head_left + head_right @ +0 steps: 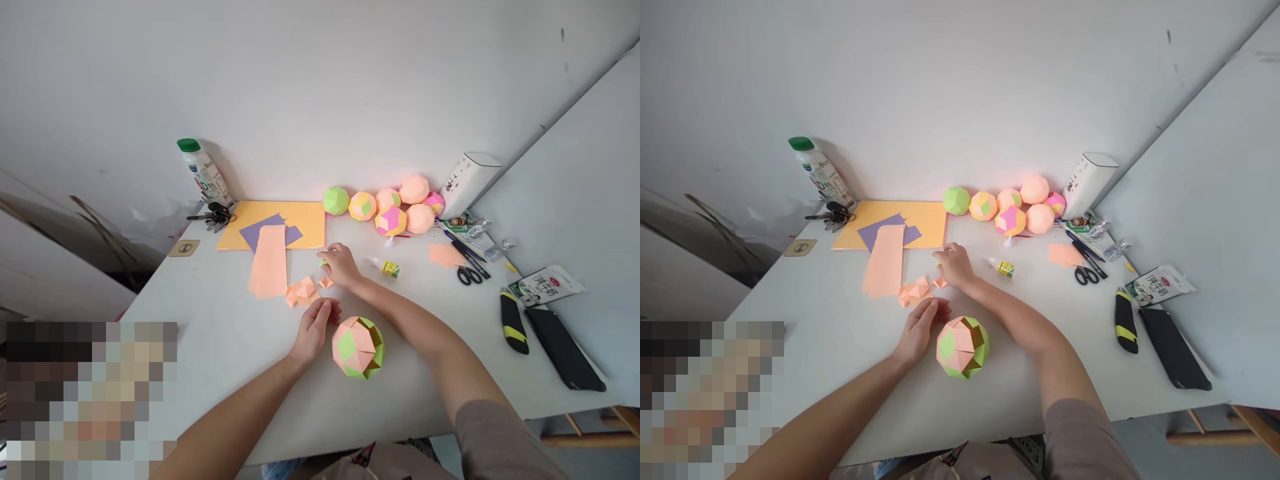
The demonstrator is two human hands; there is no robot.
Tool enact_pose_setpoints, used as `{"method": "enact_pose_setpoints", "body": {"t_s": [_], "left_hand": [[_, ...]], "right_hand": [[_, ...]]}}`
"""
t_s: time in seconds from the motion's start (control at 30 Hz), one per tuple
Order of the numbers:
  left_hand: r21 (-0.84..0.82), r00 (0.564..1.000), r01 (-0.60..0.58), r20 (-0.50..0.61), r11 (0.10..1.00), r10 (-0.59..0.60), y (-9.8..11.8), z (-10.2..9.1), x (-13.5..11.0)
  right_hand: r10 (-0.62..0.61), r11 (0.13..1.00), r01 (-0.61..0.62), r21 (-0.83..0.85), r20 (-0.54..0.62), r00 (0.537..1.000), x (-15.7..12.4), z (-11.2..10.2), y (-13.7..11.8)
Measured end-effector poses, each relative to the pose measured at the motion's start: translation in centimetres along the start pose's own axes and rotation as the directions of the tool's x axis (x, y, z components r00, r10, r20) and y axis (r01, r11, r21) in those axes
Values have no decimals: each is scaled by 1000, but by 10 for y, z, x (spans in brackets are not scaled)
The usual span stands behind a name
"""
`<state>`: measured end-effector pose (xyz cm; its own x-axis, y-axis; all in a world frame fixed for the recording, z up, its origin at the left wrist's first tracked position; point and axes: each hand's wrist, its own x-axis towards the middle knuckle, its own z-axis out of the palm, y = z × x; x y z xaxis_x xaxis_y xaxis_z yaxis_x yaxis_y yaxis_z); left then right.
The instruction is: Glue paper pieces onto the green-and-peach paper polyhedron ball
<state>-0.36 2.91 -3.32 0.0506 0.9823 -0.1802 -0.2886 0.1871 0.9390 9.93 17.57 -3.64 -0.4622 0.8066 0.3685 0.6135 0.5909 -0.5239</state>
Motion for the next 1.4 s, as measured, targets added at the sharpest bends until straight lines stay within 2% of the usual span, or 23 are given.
{"method": "enact_pose_setpoints", "body": {"t_s": [0.13, 0.23, 0.3, 0.4, 0.57, 0.7, 0.77, 0.93, 1.03, 1.1, 1.17, 1.2, 1.27, 1.33, 1.4], "left_hand": [[-66, 999, 1, -32, 998, -3, 0, -1, 3], [-102, 999, -3, -41, 995, -1, 3, 0, 6], [-110, 1000, 3, -3, 994, -3, 6, 2, 7], [-106, 998, 20, 57, 994, -14, 11, 5, 7], [-98, 999, 47, -1, 994, -48, 10, 4, 9], [-105, 995, 78, -52, 991, -84, 6, 2, 11], [-111, 994, 89, -59, 990, -96, 6, 2, 12], [-115, 989, 132, -54, 985, -139, 8, 3, 10], [-118, 983, 175, -32, 978, -179, 10, 3, 9], [-112, 979, 199, -12, 974, -201, 10, 3, 9], [-96, 978, 210, 15, 973, -209, 11, 3, 10], [-90, 978, 210, 30, 974, -208, 10, 3, 10], [-90, 978, 204, 49, 975, -200, 9, 4, 10], [-109, 980, 197, 48, 974, -192, 8, 4, 10], [-129, 982, 189, 41, 973, -185, 8, 4, 10]], "right_hand": [[32, 993, -21, 116, -93, 995, -28, -34, -14], [27, 973, -5, 232, -90, 996, -61, -60, -24], [23, 957, 3, 291, -86, 996, -81, -68, -28], [14, 937, 14, 350, -77, 997, -96, -66, -30], [-97, 913, 89, 399, -1, 995, -95, -57, -26], [-217, 906, 147, 397, 135, 967, -90, -61, -21], [-251, 908, 174, 381, 163, 954, -90, -63, -20], [-342, 921, 296, 254, 159, 926, -88, -67, -24], [-407, 912, 383, 144, 223, 886, -83, -83, -19], [-360, 931, 365, 17, 216, 908, -79, -100, -11], [-171, 960, 198, -199, 144, 975, -76, -116, 2], [-49, 947, 85, -311, 123, 991, -75, -122, 9], [193, 888, -127, -442, 107, 975, -73, -128, 23], [272, 873, -195, -447, 115, 955, -71, -125, 37], [297, 880, -228, -417, 106, 949, -70, -118, 45]]}}
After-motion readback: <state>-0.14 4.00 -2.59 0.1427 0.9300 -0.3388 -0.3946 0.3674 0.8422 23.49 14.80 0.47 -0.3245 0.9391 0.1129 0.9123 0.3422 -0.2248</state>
